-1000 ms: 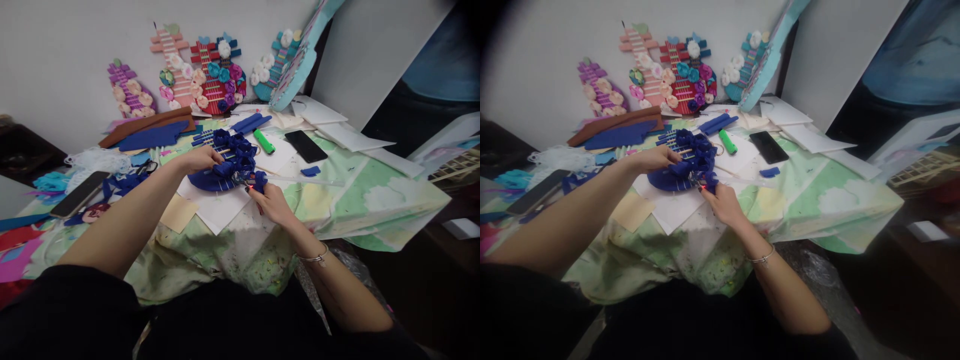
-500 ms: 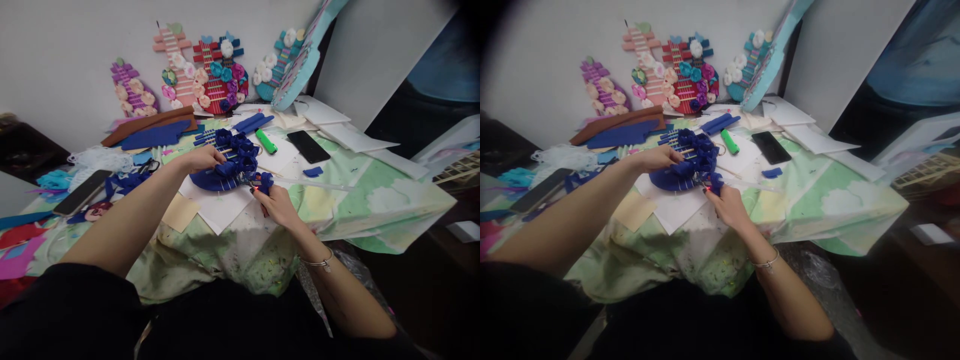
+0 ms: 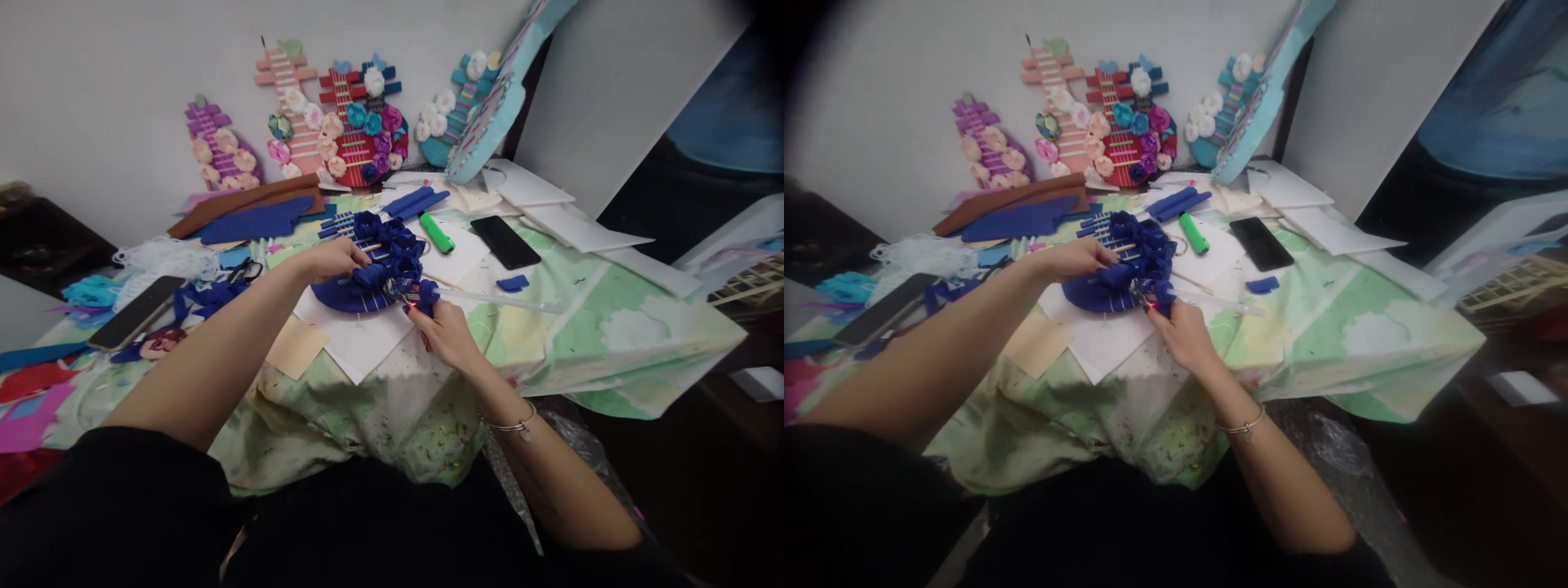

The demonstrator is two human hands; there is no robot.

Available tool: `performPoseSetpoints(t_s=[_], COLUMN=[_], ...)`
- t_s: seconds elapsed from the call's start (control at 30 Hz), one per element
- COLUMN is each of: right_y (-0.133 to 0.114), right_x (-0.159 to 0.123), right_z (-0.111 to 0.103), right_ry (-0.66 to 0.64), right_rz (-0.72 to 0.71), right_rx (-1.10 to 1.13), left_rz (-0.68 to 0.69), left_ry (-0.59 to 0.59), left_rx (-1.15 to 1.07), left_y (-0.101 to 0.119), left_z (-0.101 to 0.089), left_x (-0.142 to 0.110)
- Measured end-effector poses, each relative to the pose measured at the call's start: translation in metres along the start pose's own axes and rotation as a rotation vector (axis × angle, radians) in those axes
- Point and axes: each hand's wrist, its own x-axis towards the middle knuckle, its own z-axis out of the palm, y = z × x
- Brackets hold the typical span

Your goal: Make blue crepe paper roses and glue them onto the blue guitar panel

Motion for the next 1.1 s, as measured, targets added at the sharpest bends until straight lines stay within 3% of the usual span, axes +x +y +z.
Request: performPoseSetpoints(t_s=[0.57, 1.1], right_y=[0.006, -0.002], right_x=[-0.007, -0.003], right_z=[0.001, 0.001], right_ry=[-0.02, -0.029], right_rz=[0.102, 0.103], right_rx=[0.218, 0.05], left_rz=[-0.048, -0.036], left_ry=[-0.014, -0.013], left_rx=[-0.08, -0.083], left_y=[0.004, 0.011], left_z=[0.0, -0.002], left_x=[-0.004, -0.007])
